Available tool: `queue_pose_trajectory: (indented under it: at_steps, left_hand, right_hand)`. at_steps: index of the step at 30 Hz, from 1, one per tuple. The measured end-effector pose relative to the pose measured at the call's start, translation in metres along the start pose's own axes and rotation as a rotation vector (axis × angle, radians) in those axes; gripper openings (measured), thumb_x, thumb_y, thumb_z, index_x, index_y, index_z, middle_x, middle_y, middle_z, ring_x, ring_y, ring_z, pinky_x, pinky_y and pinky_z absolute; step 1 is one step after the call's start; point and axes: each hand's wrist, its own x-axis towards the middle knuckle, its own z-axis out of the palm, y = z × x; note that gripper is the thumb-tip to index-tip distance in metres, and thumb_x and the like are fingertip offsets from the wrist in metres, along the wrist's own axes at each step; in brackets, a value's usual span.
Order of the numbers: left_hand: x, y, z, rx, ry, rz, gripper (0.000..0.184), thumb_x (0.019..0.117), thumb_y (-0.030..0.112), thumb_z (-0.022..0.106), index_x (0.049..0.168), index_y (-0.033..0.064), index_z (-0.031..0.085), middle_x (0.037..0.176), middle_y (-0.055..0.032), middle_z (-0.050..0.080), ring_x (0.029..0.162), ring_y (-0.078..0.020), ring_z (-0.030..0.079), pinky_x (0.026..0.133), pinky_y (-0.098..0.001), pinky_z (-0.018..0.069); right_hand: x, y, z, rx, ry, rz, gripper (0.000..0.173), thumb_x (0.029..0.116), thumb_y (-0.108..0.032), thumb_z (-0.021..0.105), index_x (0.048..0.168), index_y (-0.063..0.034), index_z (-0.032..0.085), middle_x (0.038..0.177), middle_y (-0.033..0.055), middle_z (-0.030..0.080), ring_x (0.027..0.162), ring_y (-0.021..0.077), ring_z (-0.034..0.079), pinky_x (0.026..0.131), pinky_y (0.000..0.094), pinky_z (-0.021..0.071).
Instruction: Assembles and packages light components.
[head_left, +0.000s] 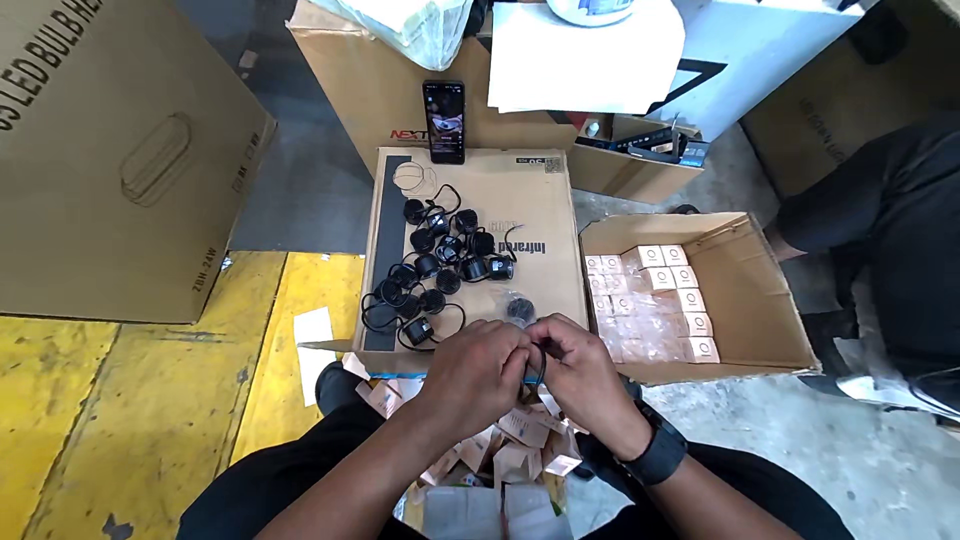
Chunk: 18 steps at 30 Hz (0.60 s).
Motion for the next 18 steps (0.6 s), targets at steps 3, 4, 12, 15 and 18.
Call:
queue_pose_trajectory:
  at_steps: [3,4,12,15,18]
  left_hand:
    - [0.0,0.002,-0.003,0.021,-0.075,-0.03,0.025,0.1006,0.026,0.055,0.118,0.0171,0.071,0.092,0.0034,0.072,0.084,-0.0095,0.067,0.08,-0.0331,0.0573]
    - [0.0,0.004,-0.005,0.037,-0.106,-0.052,0.028,0.0995,0.025,0.055,0.123,0.0184,0.069,0.09,0.0037,0.071,0.083,-0.01,0.067,0.079,-0.0341,0.0573]
    - [-0.006,0.003,0.0,0.146,-0.065,0.024,0.024,0.0968,0.024,0.057,0.113,0.0167,0.073,0.091,0.0021,0.072,0.086,-0.0135,0.068,0.076,-0.0355,0.057]
    - [-0.006,0.002,-0.002,0.184,-0.06,0.071,0.022,0.0999,0.026,0.056,0.106,0.0144,0.073,0.092,0.0001,0.072,0.088,-0.0159,0.069,0.076,-0.0362,0.0568]
    - [-0.005,-0.005,-0.002,0.259,0.036,0.165,0.02,0.098,0.02,0.055,0.096,0.0131,0.073,0.084,-0.0025,0.07,0.082,-0.0193,0.069,0.069,-0.0376,0.0566]
  right_hand:
    - [-0.001,0.0,0.002,0.028,0.011,0.018,0.011,0.0931,-0.012,0.071,0.102,-0.0068,0.074,0.095,0.0016,0.07,0.08,0.0082,0.068,0.074,0.0239,0.0601]
    - [-0.001,-0.001,0.003,0.055,0.022,0.032,0.013,0.0926,-0.012,0.072,0.105,-0.0059,0.072,0.093,0.0016,0.071,0.079,0.009,0.068,0.073,0.0251,0.0603]
    - [-0.001,-0.009,0.002,0.259,-0.003,0.099,0.038,0.0862,-0.001,0.076,0.12,-0.0012,0.058,0.086,0.0037,0.072,0.074,0.0139,0.07,0.069,0.028,0.061]
    - [0.003,-0.01,-0.005,0.387,-0.11,0.151,0.049,0.0894,0.003,0.07,0.135,0.0023,0.051,0.09,0.0078,0.073,0.077,0.0169,0.071,0.073,0.0312,0.0614]
    - [0.002,-0.01,-0.006,0.45,-0.168,0.138,0.053,0.092,0.002,0.063,0.142,0.0043,0.046,0.097,0.0098,0.073,0.083,0.0177,0.071,0.076,0.0322,0.0605]
